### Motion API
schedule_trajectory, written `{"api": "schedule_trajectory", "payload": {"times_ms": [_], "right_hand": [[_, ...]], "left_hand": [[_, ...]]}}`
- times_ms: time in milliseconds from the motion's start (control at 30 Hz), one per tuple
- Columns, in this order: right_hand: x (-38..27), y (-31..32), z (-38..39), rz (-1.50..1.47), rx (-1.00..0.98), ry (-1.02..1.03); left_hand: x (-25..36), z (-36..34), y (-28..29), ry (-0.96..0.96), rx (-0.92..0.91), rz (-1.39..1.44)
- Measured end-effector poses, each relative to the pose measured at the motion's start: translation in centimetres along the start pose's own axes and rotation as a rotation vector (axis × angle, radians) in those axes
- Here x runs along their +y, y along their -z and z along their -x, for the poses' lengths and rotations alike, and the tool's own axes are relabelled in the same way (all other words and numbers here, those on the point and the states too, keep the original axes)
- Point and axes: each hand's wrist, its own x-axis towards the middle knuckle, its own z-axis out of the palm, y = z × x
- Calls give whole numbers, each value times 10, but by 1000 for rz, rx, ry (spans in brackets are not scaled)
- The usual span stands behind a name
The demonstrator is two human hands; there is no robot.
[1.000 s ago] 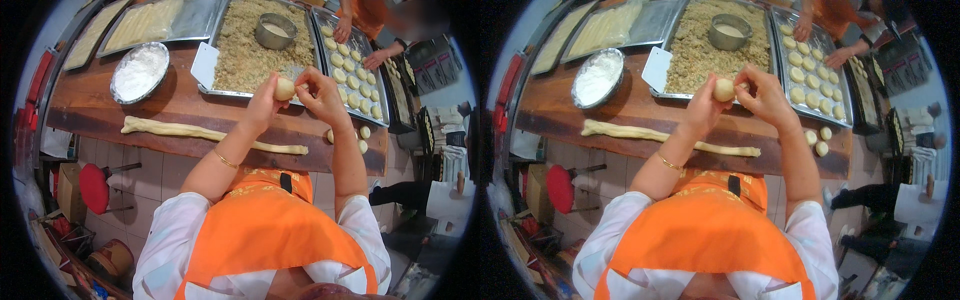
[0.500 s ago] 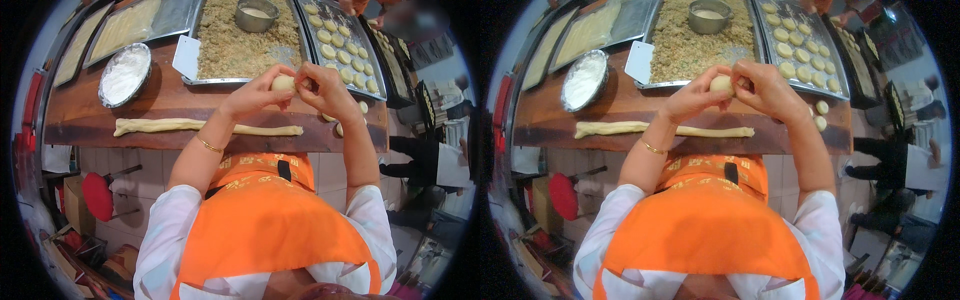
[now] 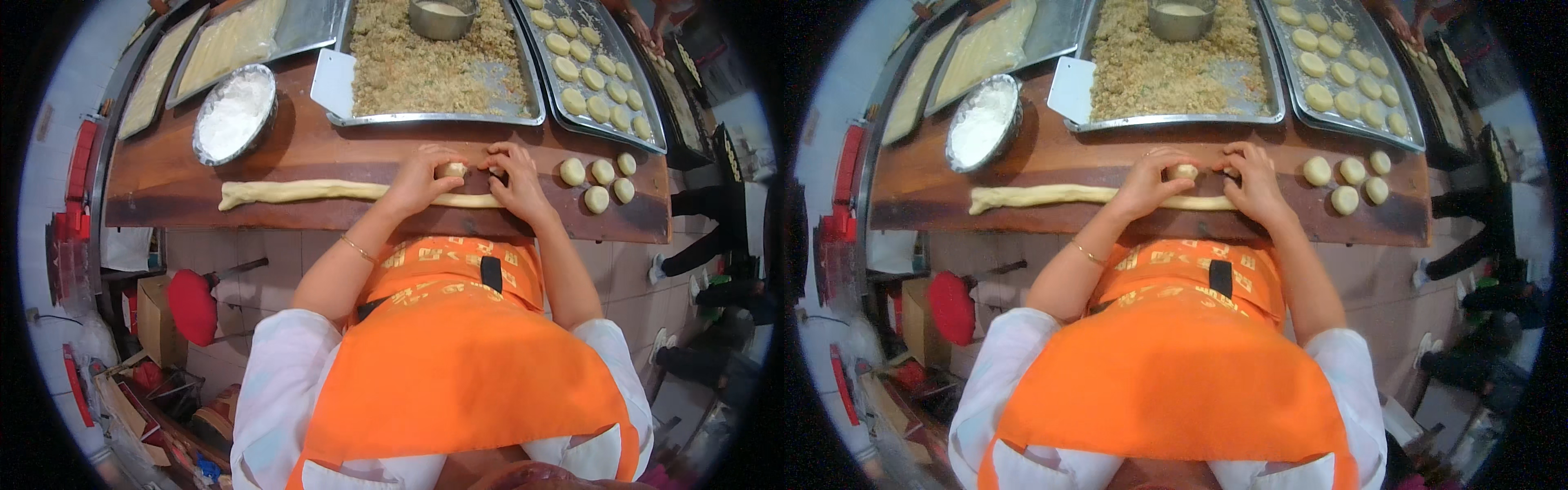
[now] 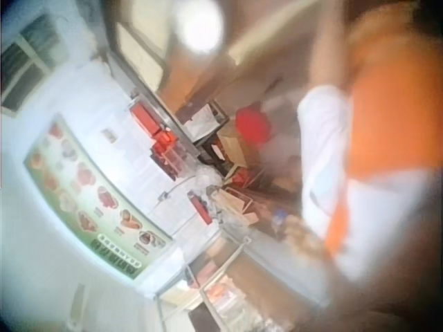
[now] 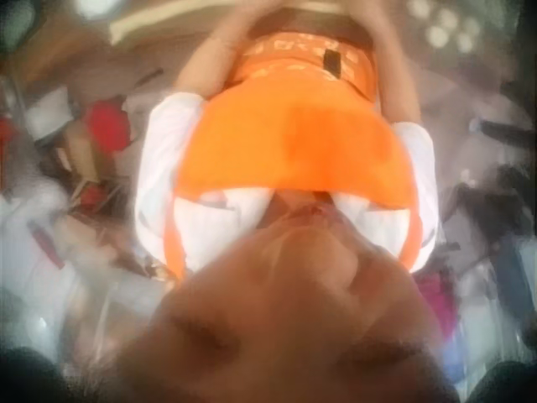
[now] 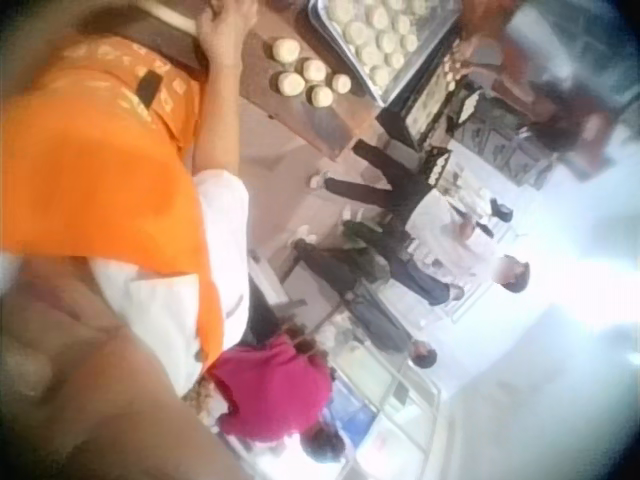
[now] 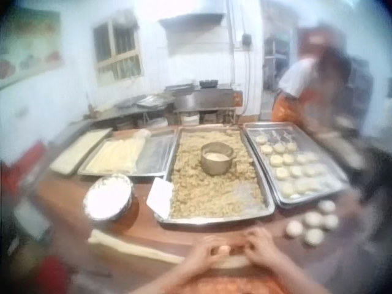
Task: The person fills pieces of dough with stuffing from a large tray, pinches the dough closed to form a ball, and places the round pastries onto a metal tray.
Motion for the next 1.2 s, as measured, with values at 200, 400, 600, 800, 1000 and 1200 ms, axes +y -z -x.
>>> {"api": "schedule_trajectory", "payload": {"times_ms": [200,400,600,800,1000,1200], "right_hand": [[-8,39,-3,-98,372,-80],[-3,43,5,-169,492,-99],[6,47,17,-180,511,-157],[21,44,21,-191,499,-167],[15,54,17,-197,509,-154],[-11,69,26,-225,505,-122]], "left_hand": [[9,-9,6,208,61,254],[26,-67,-29,24,293,-567],[5,-59,-31,59,141,-751],[1,-55,-29,69,103,-834],[2,-57,-27,70,100,-845],[-3,-53,4,-42,352,-174]]}}
